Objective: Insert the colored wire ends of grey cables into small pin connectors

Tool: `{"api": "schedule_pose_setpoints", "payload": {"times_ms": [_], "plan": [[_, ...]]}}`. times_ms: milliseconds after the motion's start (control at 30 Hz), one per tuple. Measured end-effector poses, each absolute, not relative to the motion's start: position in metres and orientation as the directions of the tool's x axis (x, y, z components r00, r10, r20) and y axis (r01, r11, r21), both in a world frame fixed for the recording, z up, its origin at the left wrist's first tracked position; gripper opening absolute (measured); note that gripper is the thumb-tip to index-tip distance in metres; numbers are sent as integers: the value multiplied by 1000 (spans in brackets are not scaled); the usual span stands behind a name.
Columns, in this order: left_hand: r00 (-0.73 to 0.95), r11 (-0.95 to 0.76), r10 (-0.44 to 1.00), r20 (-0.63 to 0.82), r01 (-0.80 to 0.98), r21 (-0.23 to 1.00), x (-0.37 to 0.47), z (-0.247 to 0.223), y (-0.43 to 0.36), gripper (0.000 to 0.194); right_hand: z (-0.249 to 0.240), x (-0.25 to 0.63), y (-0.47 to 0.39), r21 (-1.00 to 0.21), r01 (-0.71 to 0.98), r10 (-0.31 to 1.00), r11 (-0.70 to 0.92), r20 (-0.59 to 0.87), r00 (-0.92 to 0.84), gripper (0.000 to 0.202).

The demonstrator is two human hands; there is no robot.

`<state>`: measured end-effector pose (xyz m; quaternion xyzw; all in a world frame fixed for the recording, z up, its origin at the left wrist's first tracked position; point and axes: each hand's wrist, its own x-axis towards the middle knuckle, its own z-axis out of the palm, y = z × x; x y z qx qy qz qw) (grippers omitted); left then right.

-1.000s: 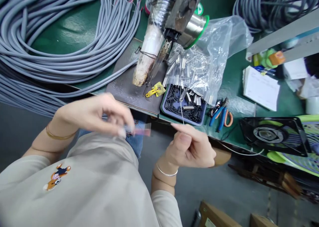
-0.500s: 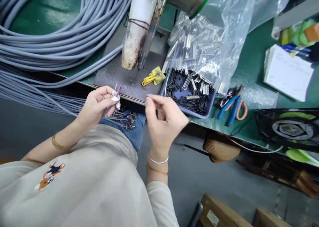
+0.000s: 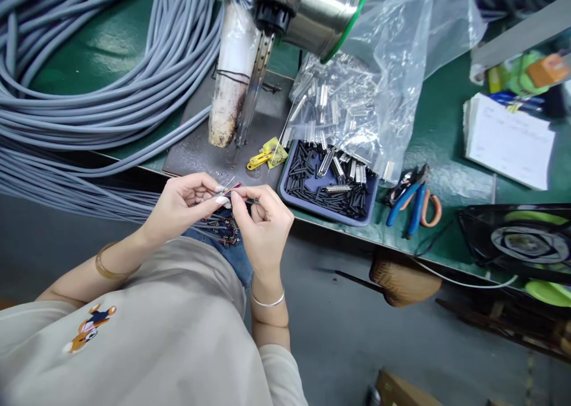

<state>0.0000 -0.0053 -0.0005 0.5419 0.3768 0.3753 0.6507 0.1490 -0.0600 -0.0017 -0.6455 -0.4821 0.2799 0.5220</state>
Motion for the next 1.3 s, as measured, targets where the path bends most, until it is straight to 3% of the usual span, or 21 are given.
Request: {"api": "schedule_pose_setpoints", "payload": {"times_ms": [433,733,1100,1200,1300], "plan": [[418,-165,898,136,33,986,-1,-10,-9,13,-6,145,-61,-967,243,887,-77,45,459,16],[441,-339,860,257,118,933,-2,-14,-10,15,-3,152,-57,-969,232,922,-83,13,386,18],[424,-358,859,286,98,929,-3,-14,-11,13,-2,153,-57,-967,244,929,-73,24,370,17],[407,-278,888,214,105,955,-2,-13,-12,12,-3,150,-57,-967,246,914,-72,34,405,17],[456,-87,888,59,41,995,-3,-9,-8,14,-5,148,-58,-966,253,899,-46,70,431,15]]}}
